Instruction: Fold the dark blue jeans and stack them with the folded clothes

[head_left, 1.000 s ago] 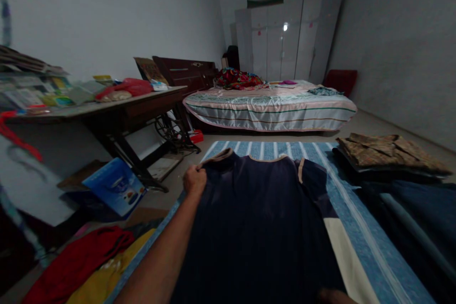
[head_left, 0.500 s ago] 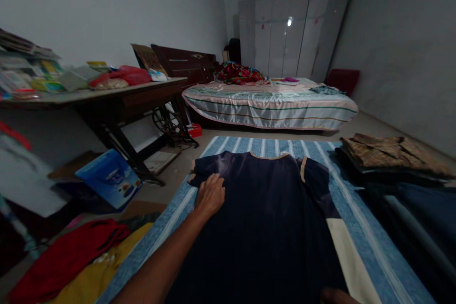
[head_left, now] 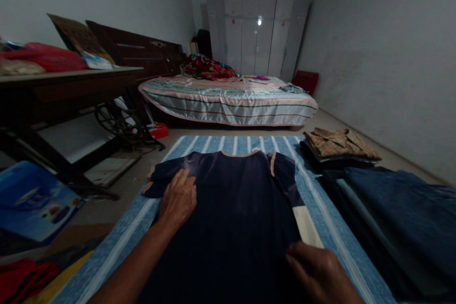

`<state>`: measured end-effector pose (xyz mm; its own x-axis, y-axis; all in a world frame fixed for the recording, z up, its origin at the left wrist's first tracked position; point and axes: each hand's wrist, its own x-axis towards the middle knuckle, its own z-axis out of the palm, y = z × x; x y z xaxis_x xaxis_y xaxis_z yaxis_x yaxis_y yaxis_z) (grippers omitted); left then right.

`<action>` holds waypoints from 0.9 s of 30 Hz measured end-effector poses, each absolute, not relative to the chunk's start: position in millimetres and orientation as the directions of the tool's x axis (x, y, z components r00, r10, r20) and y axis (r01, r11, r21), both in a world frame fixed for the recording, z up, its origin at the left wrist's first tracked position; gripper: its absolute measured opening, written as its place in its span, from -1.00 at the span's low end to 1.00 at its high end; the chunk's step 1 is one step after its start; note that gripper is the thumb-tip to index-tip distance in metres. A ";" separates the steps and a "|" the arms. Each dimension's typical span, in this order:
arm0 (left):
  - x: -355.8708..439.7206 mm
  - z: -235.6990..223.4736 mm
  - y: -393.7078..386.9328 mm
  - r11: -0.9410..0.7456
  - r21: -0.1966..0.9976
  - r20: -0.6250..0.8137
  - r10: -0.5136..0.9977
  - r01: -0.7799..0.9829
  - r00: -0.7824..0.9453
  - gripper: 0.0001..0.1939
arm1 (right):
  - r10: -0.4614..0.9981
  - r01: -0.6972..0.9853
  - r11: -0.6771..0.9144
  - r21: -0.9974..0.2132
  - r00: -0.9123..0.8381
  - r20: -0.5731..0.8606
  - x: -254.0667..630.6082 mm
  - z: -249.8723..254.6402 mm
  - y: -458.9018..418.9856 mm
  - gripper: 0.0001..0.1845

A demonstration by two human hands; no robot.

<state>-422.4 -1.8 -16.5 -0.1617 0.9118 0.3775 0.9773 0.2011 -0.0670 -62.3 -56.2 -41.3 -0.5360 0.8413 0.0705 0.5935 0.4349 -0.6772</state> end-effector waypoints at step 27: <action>-409.9 -33.7 42.2 0.286 0.035 0.025 0.958 0.958 -0.287 -0.42 | 0.996 0.925 0.072 -0.373 -0.084 -0.015 -33.8 43.3 151.9 -0.81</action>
